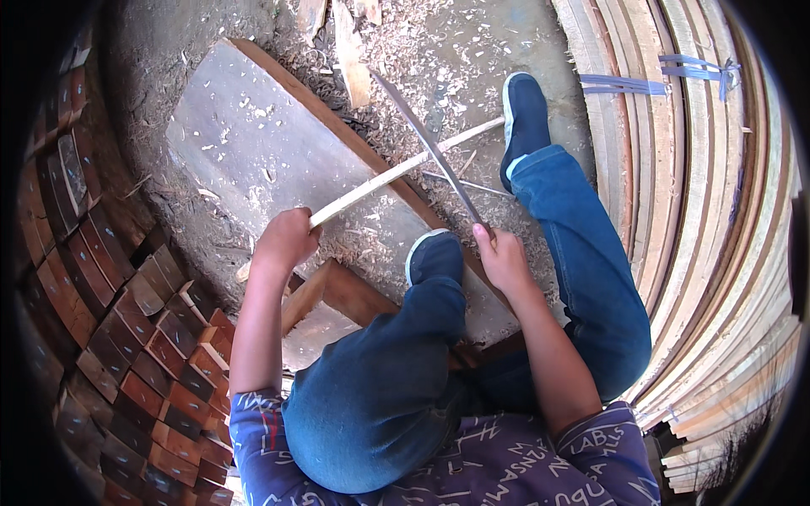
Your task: The person sits on the ground and uses a curved knife to shave and shape a piece of wood held between their legs. They repeatedly scrape the wood to remove thin shavings, occasionally adjusting the wood's position to work on different sections.
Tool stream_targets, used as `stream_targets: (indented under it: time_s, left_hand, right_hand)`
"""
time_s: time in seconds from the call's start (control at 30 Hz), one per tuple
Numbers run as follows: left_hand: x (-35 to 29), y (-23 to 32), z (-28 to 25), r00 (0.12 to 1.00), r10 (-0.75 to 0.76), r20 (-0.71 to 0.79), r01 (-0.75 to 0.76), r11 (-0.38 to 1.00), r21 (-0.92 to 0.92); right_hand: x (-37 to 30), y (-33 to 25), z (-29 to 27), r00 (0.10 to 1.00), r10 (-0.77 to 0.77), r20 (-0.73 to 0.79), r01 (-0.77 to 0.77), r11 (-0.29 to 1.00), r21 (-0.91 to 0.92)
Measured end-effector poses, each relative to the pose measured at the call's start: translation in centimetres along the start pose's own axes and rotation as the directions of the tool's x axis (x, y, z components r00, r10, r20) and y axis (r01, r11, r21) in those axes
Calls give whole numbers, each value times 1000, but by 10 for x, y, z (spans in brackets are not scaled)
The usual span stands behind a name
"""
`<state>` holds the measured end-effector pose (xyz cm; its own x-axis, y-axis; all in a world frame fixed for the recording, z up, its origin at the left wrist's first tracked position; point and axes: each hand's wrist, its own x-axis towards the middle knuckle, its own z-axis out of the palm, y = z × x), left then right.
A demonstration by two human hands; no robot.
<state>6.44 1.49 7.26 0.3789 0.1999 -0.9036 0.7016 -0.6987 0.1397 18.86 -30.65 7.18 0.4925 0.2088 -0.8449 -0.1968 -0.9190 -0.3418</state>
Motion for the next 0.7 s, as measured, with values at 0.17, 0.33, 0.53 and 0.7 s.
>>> stream_targets:
  time_s: [0.17, 0.33, 0.53, 0.7]
  left_hand:
    - [-3, -10, 3, 1000, 3, -10, -3, 999, 35]
    - [-6, -7, 3, 1000, -5, 6, 5, 1000, 28]
    - [0, -12, 9, 1000, 25, -12, -25, 1000, 18]
    - [-7, -15, 8, 1000, -5, 7, 5, 1000, 23]
  right_hand:
    - [-31, -61, -7, 991, -120, 55, 114, 989, 97]
    - [-18, -45, -4, 989, -146, 19, 144, 986, 88]
    - [-27, -43, -6, 997, -75, 6, 75, 996, 46]
    - [-28, -89, -17, 925, -378, 21, 377, 925, 50]
